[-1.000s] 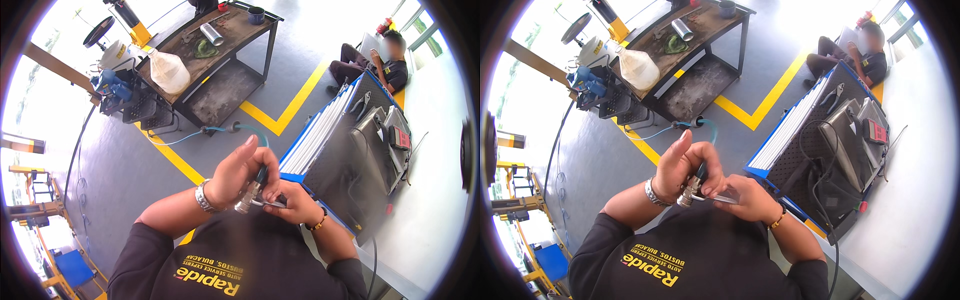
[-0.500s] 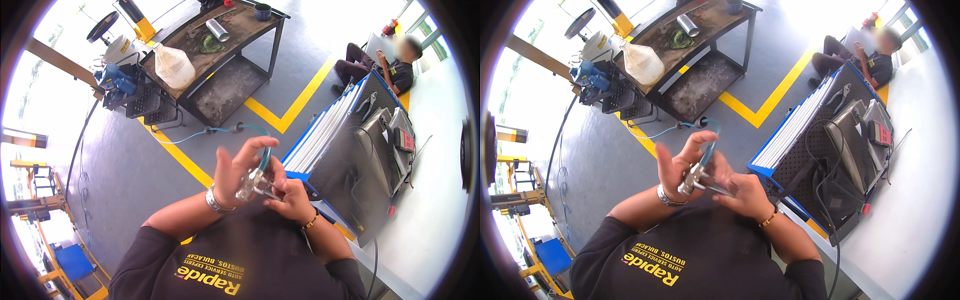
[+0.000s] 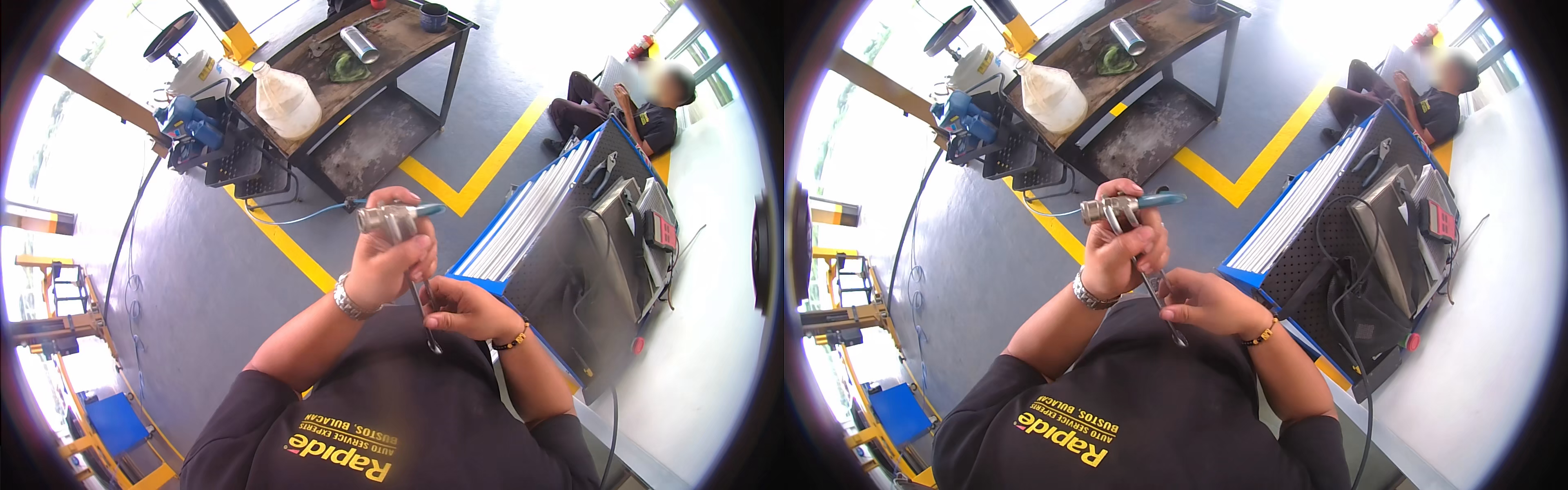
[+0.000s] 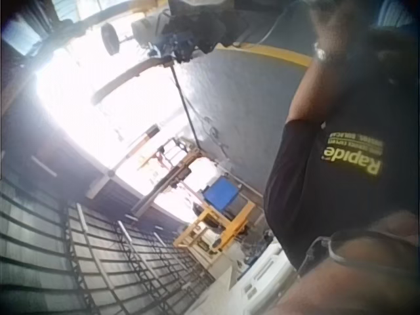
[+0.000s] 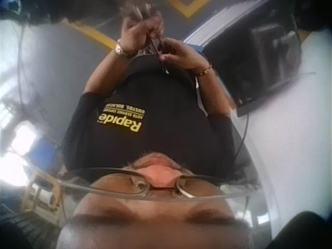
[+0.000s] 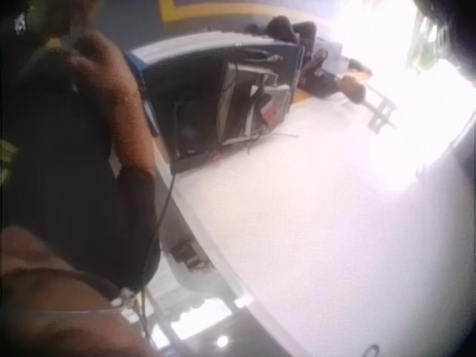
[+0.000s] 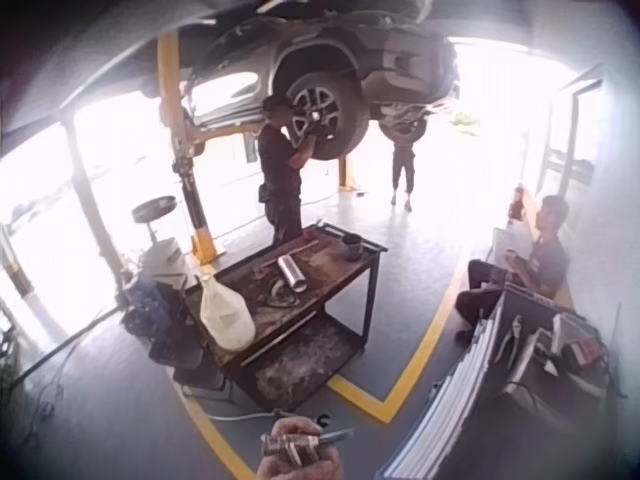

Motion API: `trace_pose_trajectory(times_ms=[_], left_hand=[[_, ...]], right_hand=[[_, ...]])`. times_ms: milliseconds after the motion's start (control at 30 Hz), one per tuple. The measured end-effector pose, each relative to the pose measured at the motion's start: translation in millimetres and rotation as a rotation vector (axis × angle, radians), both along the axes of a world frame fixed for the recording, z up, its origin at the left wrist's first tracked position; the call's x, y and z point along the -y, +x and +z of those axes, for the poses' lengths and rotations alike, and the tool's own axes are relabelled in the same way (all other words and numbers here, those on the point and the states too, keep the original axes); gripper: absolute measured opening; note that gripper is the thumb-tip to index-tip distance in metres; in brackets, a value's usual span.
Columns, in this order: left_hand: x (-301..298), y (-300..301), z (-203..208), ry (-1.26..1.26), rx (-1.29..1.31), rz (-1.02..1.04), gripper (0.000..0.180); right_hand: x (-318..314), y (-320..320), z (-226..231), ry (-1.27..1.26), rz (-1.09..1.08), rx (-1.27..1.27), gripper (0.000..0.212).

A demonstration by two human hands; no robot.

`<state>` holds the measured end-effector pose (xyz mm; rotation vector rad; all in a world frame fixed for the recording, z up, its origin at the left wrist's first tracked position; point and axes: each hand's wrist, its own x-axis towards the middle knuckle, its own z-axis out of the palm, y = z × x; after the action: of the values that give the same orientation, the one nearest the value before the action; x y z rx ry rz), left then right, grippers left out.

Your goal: The person assembles a pneumatic fitting by attaching a hose to a metal connector using a wrench. They tighten the connection, inspect the assembly, and then place the wrench back in a toolbox. The person then picks up a clipboard and walks toward a vehicle lift.

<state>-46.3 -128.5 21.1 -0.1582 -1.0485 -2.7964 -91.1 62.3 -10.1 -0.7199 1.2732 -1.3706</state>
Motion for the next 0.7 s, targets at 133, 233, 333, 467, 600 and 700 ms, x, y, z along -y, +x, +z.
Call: trace_pose_trajectory(times_ms=[133,233,333,467,600,700], left_hand=[[-5,-2,7,0.005,0.026,-0.010,0.048],[-3,-5,2,-0.166,-0.018,0.100,0.051],[-2,-8,2,-0.246,-0.055,0.208,0.057],[-1,-5,8,-0.263,-0.049,0.312,0.070],[0,-2,15,-0.390,0.088,0.509,0.072],[-1,-6,7,-0.584,0.144,0.759,0.053]], right_hand=[[-4,1,11,0.041,0.024,-0.208,0.039],[-5,16,4,0.003,-0.116,-0.127,0.041],[4,22,3,-0.042,-0.207,-0.067,0.043],[12,27,3,-0.101,-0.264,-0.015,0.045],[19,27,10,-0.100,-0.283,-0.036,0.047],[20,21,16,-0.023,-0.283,-0.170,0.048]])
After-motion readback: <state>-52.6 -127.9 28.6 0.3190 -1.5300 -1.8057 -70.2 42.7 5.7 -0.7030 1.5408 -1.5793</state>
